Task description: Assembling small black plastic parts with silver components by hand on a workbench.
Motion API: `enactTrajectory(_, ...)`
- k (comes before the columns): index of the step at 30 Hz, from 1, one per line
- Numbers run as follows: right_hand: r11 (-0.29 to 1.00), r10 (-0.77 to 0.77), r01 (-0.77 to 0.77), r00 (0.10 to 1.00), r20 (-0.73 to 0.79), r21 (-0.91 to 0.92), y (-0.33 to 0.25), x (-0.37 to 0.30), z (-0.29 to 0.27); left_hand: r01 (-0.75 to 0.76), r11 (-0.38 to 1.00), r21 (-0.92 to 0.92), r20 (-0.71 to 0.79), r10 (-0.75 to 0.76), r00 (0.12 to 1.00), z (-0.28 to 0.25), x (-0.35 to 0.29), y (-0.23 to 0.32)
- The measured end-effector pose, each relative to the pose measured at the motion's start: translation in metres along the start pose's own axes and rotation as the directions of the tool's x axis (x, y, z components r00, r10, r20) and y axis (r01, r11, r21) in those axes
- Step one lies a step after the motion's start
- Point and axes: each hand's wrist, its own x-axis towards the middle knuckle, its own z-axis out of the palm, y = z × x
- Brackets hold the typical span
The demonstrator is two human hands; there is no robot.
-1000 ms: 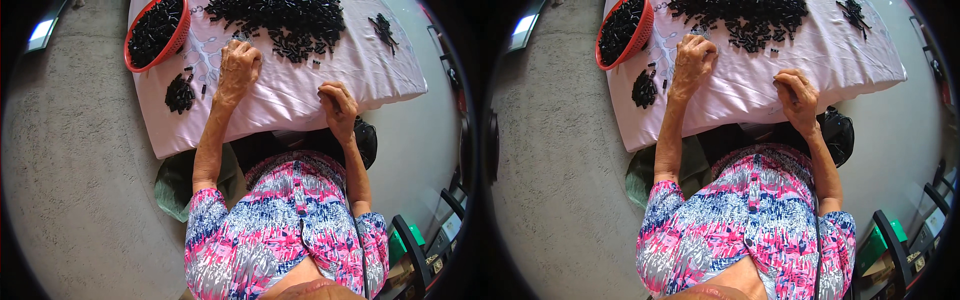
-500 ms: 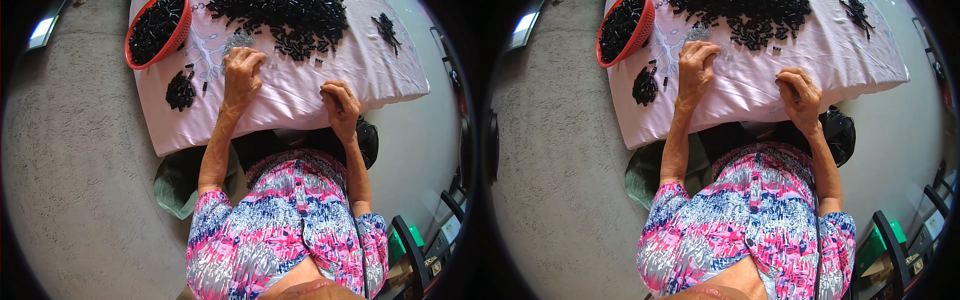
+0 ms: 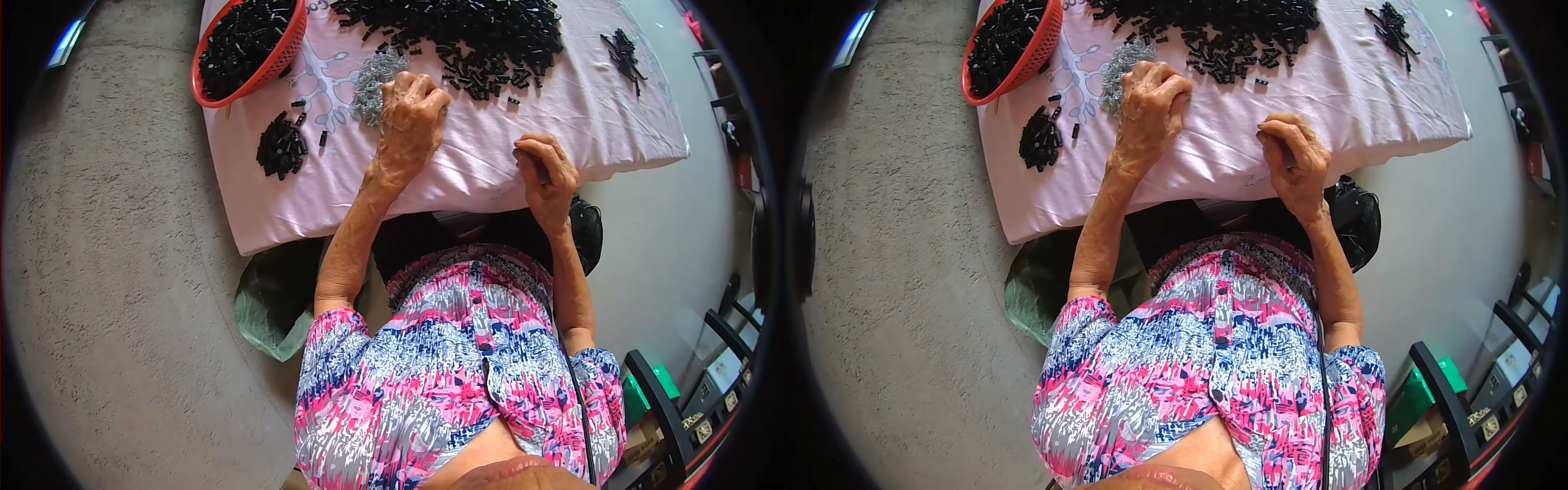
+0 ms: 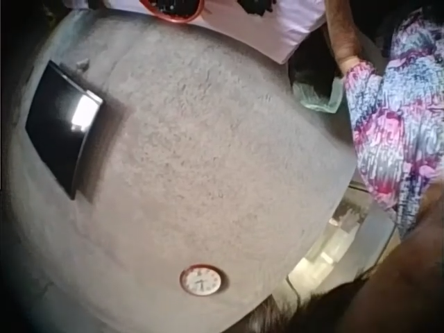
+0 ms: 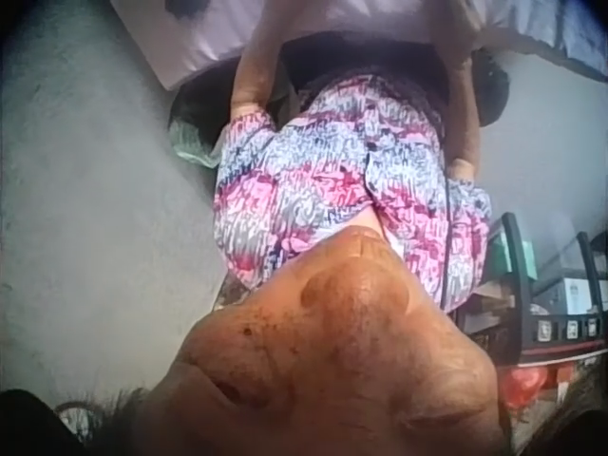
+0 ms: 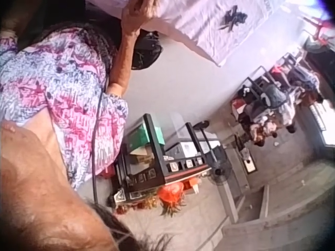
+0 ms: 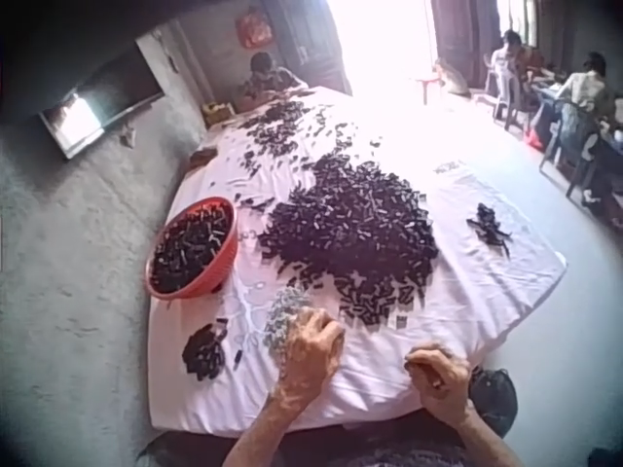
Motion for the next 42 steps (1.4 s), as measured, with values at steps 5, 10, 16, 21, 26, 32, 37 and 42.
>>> enactTrajectory(5, 0.999, 0.05, -0.051, 0.998, 0.023, 0.013, -0.01, 0.005, 0.003, 0.061, 0.953, -0.295, -0.066, -0.084, 0.994, -0.003, -0.015, 0.023)
enactTrajectory(10, 0.749, 0.463, -0.534, 0.845, 0.267, 0.391, -0.03, 0.02, 0.014, 0.342, 0.509, -0.79, 0.135, -0.4, 0.907, -0.001, -0.037, 0.056)
enactTrajectory(16, 0.543, 0.507, -0.66, 0.751, 0.424, 0.52, -0.026, 0.027, 0.025, 0.331, 0.15, -0.932, 0.215, -0.506, 0.835, -0.011, -0.044, 0.059)
enactTrajectory(21, 0.598, 0.451, -0.637, 0.769, 0.453, 0.487, -0.026, 0.023, 0.031, 0.369, -0.019, -0.929, 0.325, -0.518, 0.791, -0.01, -0.055, 0.052)
enactTrajectory(26, 0.695, 0.398, -0.556, 0.825, 0.401, 0.455, -0.03, 0.022, 0.036, 0.365, -0.065, -0.929, 0.341, -0.533, 0.774, -0.009, -0.056, 0.05)
enactTrajectory(32, 0.744, 0.422, -0.548, 0.829, 0.368, 0.383, -0.031, 0.023, 0.04, 0.343, -0.083, -0.936, 0.327, -0.572, 0.752, -0.005, -0.057, 0.049)
enactTrajectory(37, 0.695, 0.423, -0.563, 0.823, 0.379, 0.447, -0.027, 0.021, 0.044, 0.334, -0.055, -0.941, 0.3, -0.593, 0.748, -0.004, -0.058, 0.048)
enactTrajectory(42, 0.612, 0.417, -0.599, 0.799, 0.433, 0.517, -0.026, 0.021, 0.041, 0.352, -0.007, -0.936, 0.289, -0.588, 0.756, -0.004, -0.064, 0.045)
